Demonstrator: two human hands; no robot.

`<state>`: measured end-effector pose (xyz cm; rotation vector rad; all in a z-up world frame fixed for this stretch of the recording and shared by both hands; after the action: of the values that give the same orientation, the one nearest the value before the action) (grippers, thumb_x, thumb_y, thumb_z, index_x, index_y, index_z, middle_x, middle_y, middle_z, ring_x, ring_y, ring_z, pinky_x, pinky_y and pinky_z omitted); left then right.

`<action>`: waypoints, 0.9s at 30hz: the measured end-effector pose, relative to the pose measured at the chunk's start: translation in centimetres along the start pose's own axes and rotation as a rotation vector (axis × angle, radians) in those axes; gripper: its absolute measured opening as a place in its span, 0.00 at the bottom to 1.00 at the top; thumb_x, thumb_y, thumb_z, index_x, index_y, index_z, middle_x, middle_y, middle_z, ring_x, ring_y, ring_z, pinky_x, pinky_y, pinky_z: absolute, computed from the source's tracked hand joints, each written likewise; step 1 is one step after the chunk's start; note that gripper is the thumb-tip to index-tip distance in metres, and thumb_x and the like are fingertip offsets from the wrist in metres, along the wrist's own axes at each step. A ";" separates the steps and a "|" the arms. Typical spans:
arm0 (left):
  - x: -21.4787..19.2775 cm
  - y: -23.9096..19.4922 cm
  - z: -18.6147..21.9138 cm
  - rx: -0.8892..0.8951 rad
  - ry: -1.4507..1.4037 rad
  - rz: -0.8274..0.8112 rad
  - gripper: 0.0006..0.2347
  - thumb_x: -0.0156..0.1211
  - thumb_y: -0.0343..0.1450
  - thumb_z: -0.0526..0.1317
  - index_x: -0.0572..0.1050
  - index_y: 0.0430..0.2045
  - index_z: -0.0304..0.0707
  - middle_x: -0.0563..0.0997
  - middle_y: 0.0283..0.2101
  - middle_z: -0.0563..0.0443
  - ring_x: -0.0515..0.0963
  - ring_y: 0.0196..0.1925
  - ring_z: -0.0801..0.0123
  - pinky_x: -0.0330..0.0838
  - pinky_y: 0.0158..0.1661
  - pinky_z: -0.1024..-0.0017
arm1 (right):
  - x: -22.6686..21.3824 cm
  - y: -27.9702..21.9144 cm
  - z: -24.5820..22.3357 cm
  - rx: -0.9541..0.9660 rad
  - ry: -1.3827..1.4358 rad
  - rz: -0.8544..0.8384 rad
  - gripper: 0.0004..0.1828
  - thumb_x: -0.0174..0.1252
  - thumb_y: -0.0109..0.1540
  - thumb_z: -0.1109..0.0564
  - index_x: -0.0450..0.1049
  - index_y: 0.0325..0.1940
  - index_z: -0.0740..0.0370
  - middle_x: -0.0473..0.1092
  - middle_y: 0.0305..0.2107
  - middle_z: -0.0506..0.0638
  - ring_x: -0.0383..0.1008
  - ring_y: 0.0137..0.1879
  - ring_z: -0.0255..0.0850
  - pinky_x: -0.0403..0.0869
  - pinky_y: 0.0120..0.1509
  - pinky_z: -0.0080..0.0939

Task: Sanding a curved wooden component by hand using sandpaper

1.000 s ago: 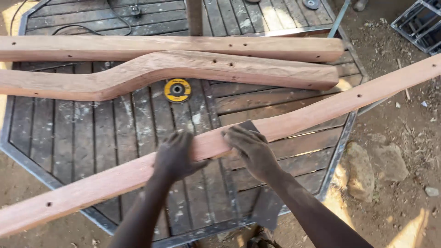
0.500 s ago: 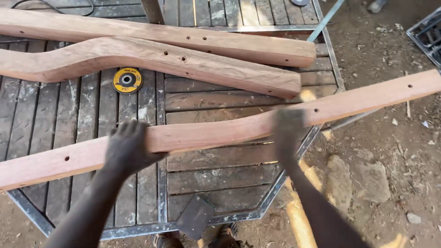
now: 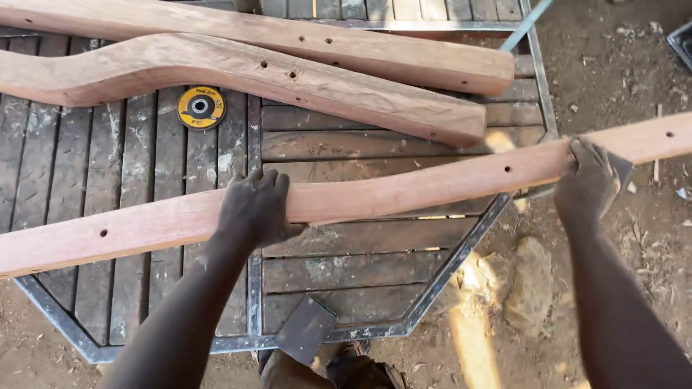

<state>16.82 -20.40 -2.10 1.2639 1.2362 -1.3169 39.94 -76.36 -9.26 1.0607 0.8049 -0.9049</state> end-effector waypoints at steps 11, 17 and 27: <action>0.5 0.0 -0.2 0.022 -0.011 -0.012 0.36 0.61 0.53 0.70 0.74 0.44 0.39 0.81 0.43 0.46 0.81 0.50 0.52 0.74 0.47 0.54 | -16.9 -10.1 -37.7 -0.390 0.876 -0.032 0.25 0.58 0.64 0.52 0.72 0.67 0.42 0.65 0.69 0.34 0.62 0.75 0.40 0.57 0.75 0.48; -0.3 -0.4 0.1 0.074 0.005 0.175 0.34 0.71 0.54 0.69 0.74 0.36 0.39 0.81 0.39 0.44 0.81 0.40 0.50 0.77 0.36 0.54 | -14.4 -5.3 -11.1 -0.381 0.324 0.279 0.13 0.49 0.76 0.68 0.75 0.63 0.68 0.76 0.53 0.62 0.73 0.61 0.57 0.71 0.73 0.56; -0.8 -0.5 0.1 0.000 0.023 -0.068 0.29 0.63 0.52 0.63 0.75 0.39 0.45 0.80 0.40 0.49 0.81 0.48 0.54 0.74 0.46 0.55 | -6.2 -16.0 -26.6 0.458 1.973 -0.115 0.31 0.36 0.71 0.34 0.62 0.75 0.44 0.59 0.71 0.35 0.55 0.79 0.42 0.50 0.83 0.42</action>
<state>16.36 -20.47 -1.22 1.2495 1.3057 -1.3538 19.86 -53.29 -17.35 2.2636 2.2850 0.2441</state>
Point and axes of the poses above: each hand's wrist, its own y-axis towards the middle knuckle, its own x-axis out of the palm, z = x × y, the point moved 8 cm from there along y, towards the middle knuckle
